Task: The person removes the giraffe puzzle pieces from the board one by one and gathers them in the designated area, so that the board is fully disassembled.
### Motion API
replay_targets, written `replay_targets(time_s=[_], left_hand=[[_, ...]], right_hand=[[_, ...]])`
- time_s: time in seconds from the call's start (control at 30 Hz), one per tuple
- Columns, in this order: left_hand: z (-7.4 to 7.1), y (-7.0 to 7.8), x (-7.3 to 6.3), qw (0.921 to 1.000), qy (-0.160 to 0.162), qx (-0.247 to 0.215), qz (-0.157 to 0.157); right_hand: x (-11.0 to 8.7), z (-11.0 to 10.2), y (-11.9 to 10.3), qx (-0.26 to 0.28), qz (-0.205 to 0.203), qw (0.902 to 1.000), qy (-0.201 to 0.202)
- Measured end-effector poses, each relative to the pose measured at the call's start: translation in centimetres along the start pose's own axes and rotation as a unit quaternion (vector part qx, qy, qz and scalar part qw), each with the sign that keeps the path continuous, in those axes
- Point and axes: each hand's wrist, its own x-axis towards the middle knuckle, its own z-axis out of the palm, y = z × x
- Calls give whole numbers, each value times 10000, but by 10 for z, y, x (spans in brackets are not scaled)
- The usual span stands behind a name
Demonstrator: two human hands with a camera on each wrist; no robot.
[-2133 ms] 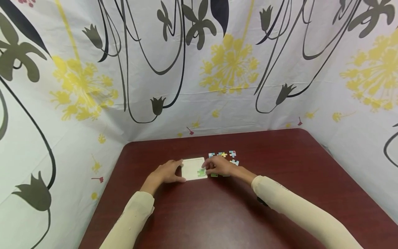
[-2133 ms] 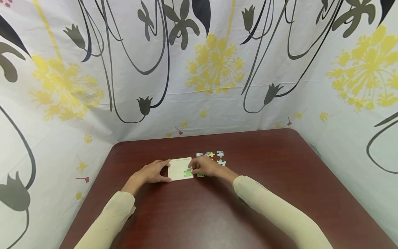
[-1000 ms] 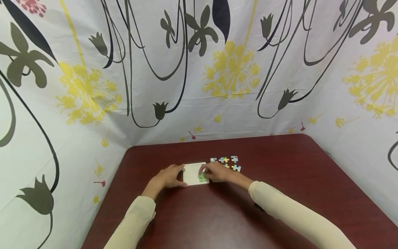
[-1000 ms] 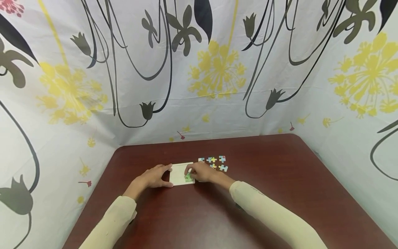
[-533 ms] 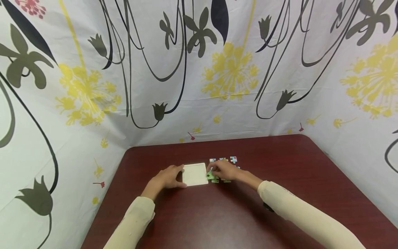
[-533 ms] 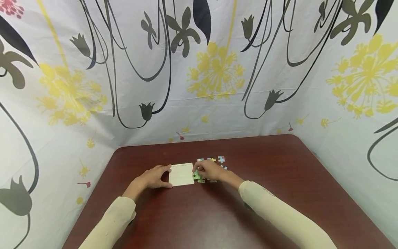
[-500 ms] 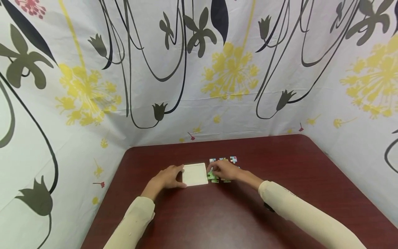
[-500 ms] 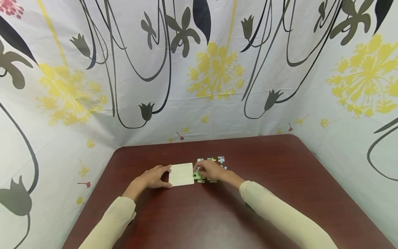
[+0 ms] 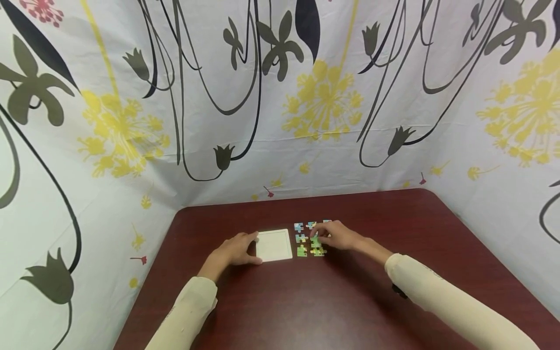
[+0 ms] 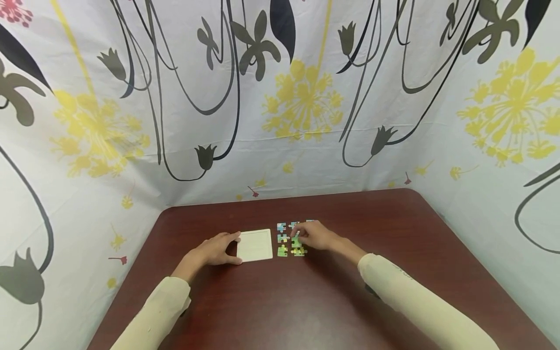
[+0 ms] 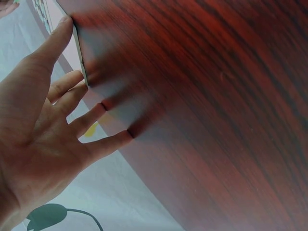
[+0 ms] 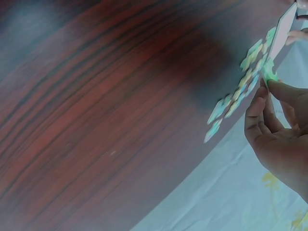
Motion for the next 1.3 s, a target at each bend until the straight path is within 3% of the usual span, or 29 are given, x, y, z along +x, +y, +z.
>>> replay_targets(time_s=[0.47,1.1,1.3], left_hand=[[2,-9,0,9998,21,-165,51],[2,-9,-7,9993,3,-358,60],[1,-16,-9,9976,181,-661,120]], right_hand=[[-23,-5,20,91,571,9982,-138],[-44,0,27,-178,545,9983,-127],[-46,2,24,-366,478,9977,306]])
